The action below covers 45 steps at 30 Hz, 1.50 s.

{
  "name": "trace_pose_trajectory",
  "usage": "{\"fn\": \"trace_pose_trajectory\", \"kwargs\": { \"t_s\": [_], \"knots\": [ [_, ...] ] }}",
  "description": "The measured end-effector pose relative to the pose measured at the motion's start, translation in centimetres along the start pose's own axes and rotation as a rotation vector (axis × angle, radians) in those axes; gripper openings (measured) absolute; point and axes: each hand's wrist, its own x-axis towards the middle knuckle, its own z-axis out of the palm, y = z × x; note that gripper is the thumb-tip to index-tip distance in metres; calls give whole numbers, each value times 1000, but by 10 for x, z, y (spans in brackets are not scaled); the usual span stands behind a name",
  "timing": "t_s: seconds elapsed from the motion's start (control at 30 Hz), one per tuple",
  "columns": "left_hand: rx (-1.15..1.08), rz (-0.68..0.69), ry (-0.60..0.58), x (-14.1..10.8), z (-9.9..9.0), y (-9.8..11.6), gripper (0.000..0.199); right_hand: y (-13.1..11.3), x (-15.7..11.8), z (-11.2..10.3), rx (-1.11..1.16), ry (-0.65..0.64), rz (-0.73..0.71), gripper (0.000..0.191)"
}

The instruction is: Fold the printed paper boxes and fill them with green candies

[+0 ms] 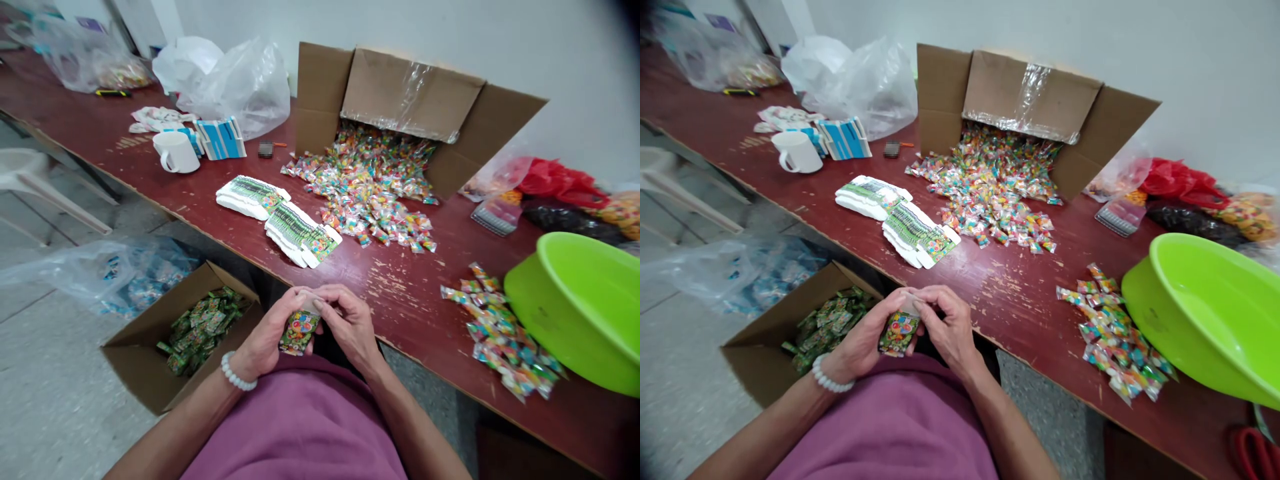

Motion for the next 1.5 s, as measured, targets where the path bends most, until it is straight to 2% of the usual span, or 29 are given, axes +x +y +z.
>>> {"fn": "trace_pose_trajectory", "kwargs": {
  "t_s": [0.03,0.13,0.2,0.33,0.4,0.53,0.6,0.63,0.7,0.8,0.83,0.9,0.97,1.0,1.17,1.27,1.3,1.43,1.5],
  "knots": [
    [-58,-51,-20,0,0,2,39,-1,-1,0,-20,-6,-35,14],
    [-161,-151,-41,0,-1,5,38,-5,-3,-4,22,-137,-36,16],
    [-186,-163,-14,1,-2,6,33,-8,-2,-6,-16,-191,-73,15],
    [-188,-126,35,3,-2,2,25,-11,2,-7,-151,-193,-177,8],
    [-123,-68,51,3,-1,1,23,-11,3,-7,-139,-206,-120,7],
    [123,58,135,0,4,0,33,-8,7,-8,44,-249,157,18],
    [189,87,145,-2,6,1,39,-8,8,-8,56,-250,208,20],
    [191,92,140,-2,6,1,42,-8,8,-8,19,-253,180,20],
    [142,76,131,-2,6,-1,46,-10,8,-7,-104,-264,36,15],
    [41,-30,119,0,3,-5,56,-11,6,-4,-243,-225,-174,11],
    [31,-64,116,1,2,-7,61,-11,5,-4,-239,-203,-170,12],
    [50,-110,121,1,1,-10,67,-9,4,-3,-159,-187,-37,15],
    [71,-146,146,1,1,-12,68,-7,5,-4,-81,-210,109,19],
    [69,-158,158,1,2,-11,66,-7,5,-5,-75,-216,133,20],
    [-78,-139,126,2,7,-4,38,-8,1,-3,-143,-201,-40,21],
    [-178,-90,136,6,5,-2,36,-2,-9,4,-176,-166,-111,16],
    [-192,-58,163,8,4,-3,36,1,-12,6,-213,-167,-141,25],
    [-242,-19,225,12,0,-5,31,5,-19,10,-475,-270,-271,94],
    [-265,-10,225,12,1,-6,30,4,-17,11,-635,-290,-321,104]
  ]
}}
